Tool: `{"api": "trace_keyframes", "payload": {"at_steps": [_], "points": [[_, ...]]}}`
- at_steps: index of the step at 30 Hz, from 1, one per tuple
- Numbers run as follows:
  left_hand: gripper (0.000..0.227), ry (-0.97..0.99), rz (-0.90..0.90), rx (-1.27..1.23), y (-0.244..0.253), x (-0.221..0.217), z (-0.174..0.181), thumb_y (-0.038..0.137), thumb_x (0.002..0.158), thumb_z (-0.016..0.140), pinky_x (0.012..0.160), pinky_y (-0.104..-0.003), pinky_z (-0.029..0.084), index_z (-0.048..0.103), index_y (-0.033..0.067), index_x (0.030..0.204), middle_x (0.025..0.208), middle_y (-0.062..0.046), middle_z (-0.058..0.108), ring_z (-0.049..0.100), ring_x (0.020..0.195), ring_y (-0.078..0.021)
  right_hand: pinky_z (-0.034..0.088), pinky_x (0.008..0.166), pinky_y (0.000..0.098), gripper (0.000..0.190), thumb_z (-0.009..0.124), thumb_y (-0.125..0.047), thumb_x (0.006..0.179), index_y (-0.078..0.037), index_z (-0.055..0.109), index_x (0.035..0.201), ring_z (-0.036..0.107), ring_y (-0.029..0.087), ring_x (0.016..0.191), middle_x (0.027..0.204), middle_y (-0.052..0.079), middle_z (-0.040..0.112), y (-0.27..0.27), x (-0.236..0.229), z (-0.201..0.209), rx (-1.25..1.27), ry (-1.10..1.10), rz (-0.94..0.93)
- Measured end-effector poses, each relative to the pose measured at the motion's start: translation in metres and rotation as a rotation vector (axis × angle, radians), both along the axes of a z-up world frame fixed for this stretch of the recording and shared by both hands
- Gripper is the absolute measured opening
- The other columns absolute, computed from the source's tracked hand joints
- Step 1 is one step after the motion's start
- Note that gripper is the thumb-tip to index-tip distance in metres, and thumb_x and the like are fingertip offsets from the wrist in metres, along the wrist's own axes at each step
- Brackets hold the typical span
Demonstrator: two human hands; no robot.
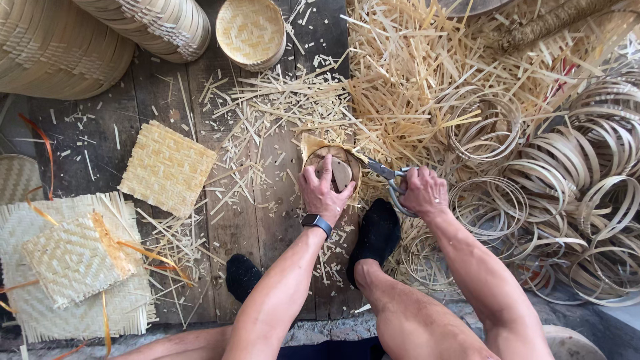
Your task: The person assembles a circular woven bamboo lid by hand and uses scissors to trim excess strips around the edge.
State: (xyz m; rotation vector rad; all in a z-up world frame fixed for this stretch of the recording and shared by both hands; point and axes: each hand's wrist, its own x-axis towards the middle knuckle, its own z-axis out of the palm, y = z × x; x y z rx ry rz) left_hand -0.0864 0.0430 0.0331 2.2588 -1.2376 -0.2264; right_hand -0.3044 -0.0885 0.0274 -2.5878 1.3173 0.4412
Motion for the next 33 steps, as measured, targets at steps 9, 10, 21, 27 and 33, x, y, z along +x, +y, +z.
{"api": "trace_keyframes", "payload": {"at_steps": [9, 10, 21, 27, 33], "points": [[0.106, 0.021, -0.168, -0.002, 0.004, 0.022, -0.006, 0.032, 0.062, 0.093, 0.112, -0.052, 0.041, 0.043, 0.0168, 0.155, 0.136, -0.018, 0.046, 0.046, 0.129, -0.0384, 0.059, 0.072, 0.0431, 0.062, 0.056, -0.056, 0.093, 0.003, 0.066, 0.111, 0.068, 0.030, 0.088, 0.100, 0.022, 0.066, -0.013, 0.024, 0.003, 0.089, 0.100, 0.001], [0.109, 0.040, -0.163, -0.016, 0.004, 0.023, -0.006, 0.027, 0.062, 0.091, 0.115, -0.052, 0.040, 0.040, 0.0140, 0.158, 0.142, -0.019, 0.045, 0.045, 0.134, -0.0392, 0.059, 0.075, 0.0434, 0.067, 0.055, -0.061, 0.094, 0.002, 0.065, 0.112, 0.068, 0.030, 0.090, 0.101, 0.022, 0.067, -0.018, 0.016, 0.009, 0.109, 0.113, -0.004], [0.095, 0.133, -0.115, -0.092, -0.003, 0.018, -0.009, 0.027, 0.065, 0.092, 0.116, -0.052, 0.039, 0.047, 0.0049, 0.145, 0.139, -0.021, 0.047, 0.046, 0.133, -0.0426, 0.058, 0.080, 0.0468, 0.069, 0.057, -0.060, 0.092, 0.006, 0.063, 0.111, 0.067, 0.033, 0.092, 0.100, 0.025, 0.065, -0.019, 0.031, 0.003, 0.076, 0.086, 0.028], [0.098, 0.142, -0.121, -0.011, 0.000, 0.012, -0.007, 0.024, 0.064, 0.091, 0.109, -0.053, 0.041, 0.046, 0.0114, 0.151, 0.136, -0.026, 0.044, 0.044, 0.127, -0.0445, 0.059, 0.081, 0.0471, 0.066, 0.057, -0.058, 0.093, 0.005, 0.063, 0.109, 0.067, 0.032, 0.096, 0.104, 0.024, 0.065, -0.019, 0.015, 0.004, 0.004, 0.044, 0.060], [0.097, 0.125, -0.217, 0.004, -0.001, 0.022, 0.000, 0.024, 0.062, 0.090, 0.112, -0.051, 0.042, 0.050, 0.0128, 0.149, 0.140, -0.023, 0.046, 0.045, 0.130, -0.0427, 0.059, 0.079, 0.0493, 0.071, 0.059, -0.060, 0.086, 0.008, 0.064, 0.105, 0.068, 0.036, 0.092, 0.099, 0.027, 0.066, -0.019, 0.026, -0.006, -0.022, -0.008, 0.071]]}}
